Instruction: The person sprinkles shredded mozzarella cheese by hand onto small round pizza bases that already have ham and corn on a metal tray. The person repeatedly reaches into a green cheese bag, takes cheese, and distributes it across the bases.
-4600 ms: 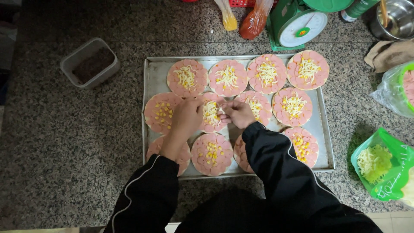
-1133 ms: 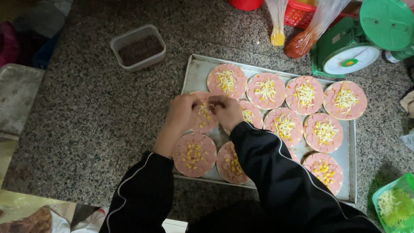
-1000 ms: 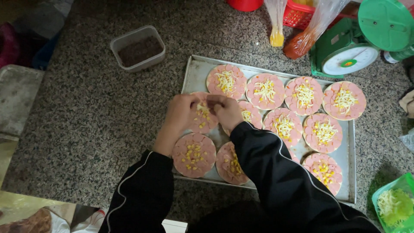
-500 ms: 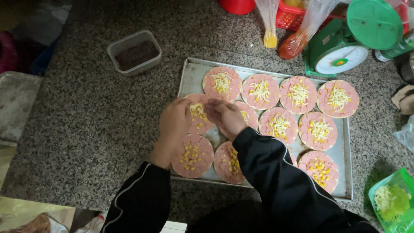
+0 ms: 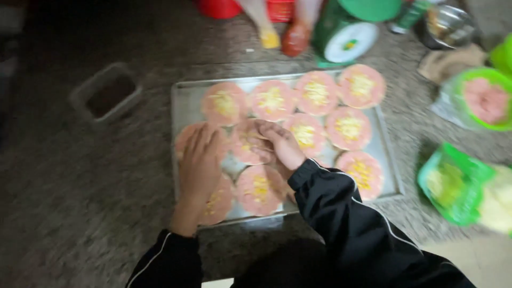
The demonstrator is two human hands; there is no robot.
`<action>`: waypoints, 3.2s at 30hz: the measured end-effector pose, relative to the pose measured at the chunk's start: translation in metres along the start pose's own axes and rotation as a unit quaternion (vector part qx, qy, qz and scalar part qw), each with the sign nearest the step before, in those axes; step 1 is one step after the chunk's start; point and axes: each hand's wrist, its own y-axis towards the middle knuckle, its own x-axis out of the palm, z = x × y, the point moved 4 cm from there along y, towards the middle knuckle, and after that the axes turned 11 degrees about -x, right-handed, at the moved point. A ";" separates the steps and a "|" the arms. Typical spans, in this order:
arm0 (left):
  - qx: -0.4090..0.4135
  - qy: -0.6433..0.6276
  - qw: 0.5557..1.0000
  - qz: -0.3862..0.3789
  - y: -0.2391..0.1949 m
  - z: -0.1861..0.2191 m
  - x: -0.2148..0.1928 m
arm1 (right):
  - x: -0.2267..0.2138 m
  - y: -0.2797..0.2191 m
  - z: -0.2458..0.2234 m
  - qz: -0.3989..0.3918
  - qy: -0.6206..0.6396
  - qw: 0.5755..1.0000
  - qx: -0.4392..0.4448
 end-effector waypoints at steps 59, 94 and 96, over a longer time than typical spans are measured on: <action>0.113 -0.115 0.856 -0.492 -0.040 0.598 0.370 | -0.625 -0.146 -0.084 0.148 -0.738 0.638 -0.163; -0.057 -0.490 0.794 -0.356 0.001 0.494 0.295 | -0.514 -0.124 -0.125 0.169 -0.342 0.839 -0.389; -0.084 -0.536 0.770 -0.336 0.005 0.472 0.282 | -0.479 -0.094 -0.091 0.167 0.061 0.982 -0.062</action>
